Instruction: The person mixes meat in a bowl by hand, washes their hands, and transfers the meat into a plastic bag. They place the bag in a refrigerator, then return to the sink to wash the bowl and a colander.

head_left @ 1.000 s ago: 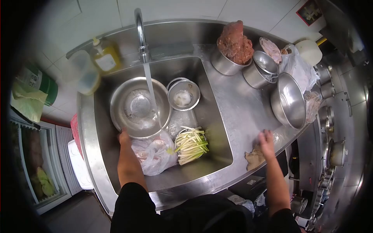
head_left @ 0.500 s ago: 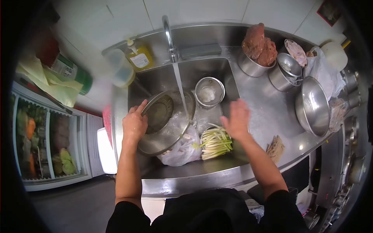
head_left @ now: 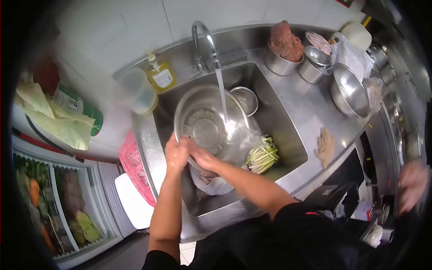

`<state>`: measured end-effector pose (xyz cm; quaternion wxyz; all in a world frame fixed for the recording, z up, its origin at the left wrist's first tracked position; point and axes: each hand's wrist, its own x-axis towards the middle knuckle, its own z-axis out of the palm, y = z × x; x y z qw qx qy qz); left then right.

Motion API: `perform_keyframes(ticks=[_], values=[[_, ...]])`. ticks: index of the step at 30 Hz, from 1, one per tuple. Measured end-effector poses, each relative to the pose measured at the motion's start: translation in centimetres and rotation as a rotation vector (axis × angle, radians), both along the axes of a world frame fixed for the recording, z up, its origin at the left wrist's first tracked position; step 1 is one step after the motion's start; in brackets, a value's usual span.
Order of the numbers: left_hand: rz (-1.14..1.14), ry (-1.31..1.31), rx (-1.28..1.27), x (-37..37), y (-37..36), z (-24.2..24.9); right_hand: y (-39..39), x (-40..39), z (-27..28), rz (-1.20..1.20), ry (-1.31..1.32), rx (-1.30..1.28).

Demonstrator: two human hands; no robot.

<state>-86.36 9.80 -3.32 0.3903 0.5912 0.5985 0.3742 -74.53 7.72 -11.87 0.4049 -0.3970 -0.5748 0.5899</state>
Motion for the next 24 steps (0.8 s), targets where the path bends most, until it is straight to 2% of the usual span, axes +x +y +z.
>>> perform_keyframes(ticks=[2, 4, 5, 7, 8, 10, 11, 12, 14, 15, 17, 18, 19, 20, 21, 23, 24], values=[[-0.029, 0.081, 0.032, -2.8, 1.5, 2.0, -3.8, 2.8, 0.3, 0.274, -0.317, -0.061], [-0.082, 0.210, 0.093, -4.3, 3.0, 4.3, -6.5, 5.5, 2.7, 0.265, -0.814, 0.121], [-0.067, 0.141, -0.011, -3.8, 3.3, 5.0, -7.4, 6.4, 3.8, 0.261, -1.072, 0.212], [-0.012, -0.005, -0.213, -3.0, 3.8, 6.8, -7.5, 7.3, 4.1, -0.024, -1.098, 0.151], [0.012, 0.037, -0.344, -3.2, 4.6, 6.9, -7.3, 7.7, 4.7, -0.161, -1.100, 0.128], [-0.085, 0.357, -0.030, -4.5, 6.8, 3.1, -6.5, 10.8, 6.6, -0.313, -0.884, 0.183], [-0.127, 0.524, 0.122, -4.7, 6.7, 3.2, -5.7, 11.7, 8.3, -0.380, -0.766, 0.204], [-0.176, 0.629, 0.263, -4.6, 5.9, 2.9, -4.4, 12.4, 10.0, -0.370, -0.792, 0.069], [-0.384, 0.637, 0.482, -2.6, 3.0, 5.4, -2.1, 13.2, 15.7, -0.363, -0.829, -0.205], [-0.500, 0.639, 0.590, -1.9, 1.6, 5.9, -1.6, 13.3, 15.1, -0.517, -0.839, -0.106], [-0.430, 0.320, 0.255, -0.2, 1.4, 5.2, -0.3, 13.3, 15.5, -0.538, -0.924, -0.037], [-0.353, 0.259, 0.099, 0.3, 1.7, 4.3, 0.1, 12.7, 15.3, -0.582, -0.940, 0.109], [-0.268, 0.188, -0.053, 0.9, 2.4, 3.0, 0.9, 11.2, 14.3, -0.752, -0.914, 0.235], [-0.189, 0.255, -0.019, 1.4, 3.0, 1.5, 1.4, 9.7, 13.6, -0.729, -0.978, 0.303], [-0.145, 0.206, 0.000, 1.8, 4.2, -1.4, 1.6, 8.0, 12.9, -0.709, -1.038, 0.363], [-0.069, -0.010, -0.192, 2.7, 4.7, -2.7, -0.1, 3.8, 11.2, -0.480, -1.395, 0.428], [-0.062, -0.188, -0.253, 2.7, 4.5, -4.0, -1.5, 2.2, 10.5, -0.395, -1.372, 0.547]])
